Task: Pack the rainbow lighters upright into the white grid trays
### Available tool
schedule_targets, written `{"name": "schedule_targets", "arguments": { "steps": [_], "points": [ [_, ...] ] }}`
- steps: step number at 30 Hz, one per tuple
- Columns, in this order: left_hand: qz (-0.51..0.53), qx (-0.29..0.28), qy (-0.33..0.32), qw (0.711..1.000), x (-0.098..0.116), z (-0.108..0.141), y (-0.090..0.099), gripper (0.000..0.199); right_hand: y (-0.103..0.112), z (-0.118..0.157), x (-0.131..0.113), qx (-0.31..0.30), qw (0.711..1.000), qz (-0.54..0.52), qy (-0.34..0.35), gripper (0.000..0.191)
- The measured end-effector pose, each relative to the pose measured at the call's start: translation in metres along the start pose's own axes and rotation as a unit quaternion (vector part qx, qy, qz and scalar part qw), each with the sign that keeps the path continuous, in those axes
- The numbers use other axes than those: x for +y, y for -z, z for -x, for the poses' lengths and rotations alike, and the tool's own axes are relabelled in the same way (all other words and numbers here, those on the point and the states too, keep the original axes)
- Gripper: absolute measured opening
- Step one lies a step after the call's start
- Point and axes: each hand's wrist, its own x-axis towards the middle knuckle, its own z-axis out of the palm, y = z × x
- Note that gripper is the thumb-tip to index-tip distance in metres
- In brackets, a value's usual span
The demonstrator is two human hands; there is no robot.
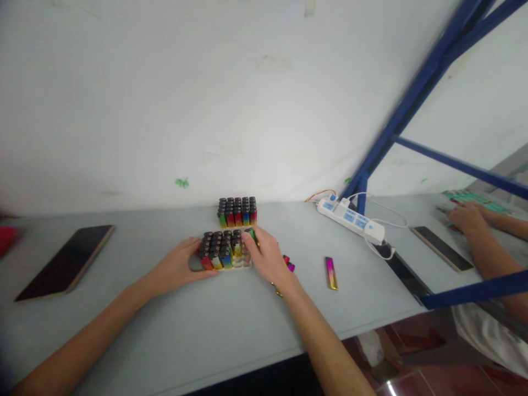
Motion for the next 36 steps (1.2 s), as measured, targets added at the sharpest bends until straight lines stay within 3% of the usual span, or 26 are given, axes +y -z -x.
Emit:
{"name": "schedule_targets", "arguments": {
  "steps": [4,8,13,18,21,24,27,30,33,36],
  "points": [
    [-0.007,-0.018,0.007,1.000,-0.002,0.000,0.000,0.056,0.003,0.002,0.004,-0.010,0.994,0.093,0.052,0.046],
    [0.008,-0.017,0.009,1.000,-0.003,0.000,-0.001,0.056,0.001,0.005,0.011,-0.030,0.989,0.144,0.006,0.050],
    [0.010,-0.016,0.010,1.000,-0.004,0.001,-0.002,0.056,0.006,0.006,0.011,-0.073,0.986,0.147,0.016,0.044],
    [0.006,-0.004,-0.003,1.000,-0.005,0.001,-0.004,0.053,0.004,0.009,-0.003,-0.139,0.957,0.253,0.034,0.029],
    [0.003,-0.001,-0.009,1.000,-0.003,0.001,-0.004,0.051,-0.005,0.013,-0.012,-0.112,0.937,0.330,0.026,0.030],
    [-0.003,-0.007,-0.013,1.000,-0.001,0.000,-0.002,0.048,0.002,0.026,-0.012,-0.089,0.949,0.302,0.027,0.039],
    [-0.009,-0.013,-0.003,1.000,0.001,0.000,-0.001,0.052,0.033,0.053,0.001,0.011,0.973,0.227,-0.022,0.057],
    [-0.012,-0.017,0.003,1.000,0.001,-0.002,-0.001,0.058,0.068,0.085,0.019,0.138,0.958,0.228,-0.106,0.067],
    [-0.016,-0.016,0.003,1.000,0.001,-0.002,-0.001,0.058,0.084,0.110,0.030,0.149,0.954,0.229,-0.126,0.065],
    [-0.015,-0.013,0.005,1.000,0.001,-0.003,-0.001,0.061,0.076,0.122,0.032,0.115,0.960,0.225,-0.117,0.053]
  ]
}}
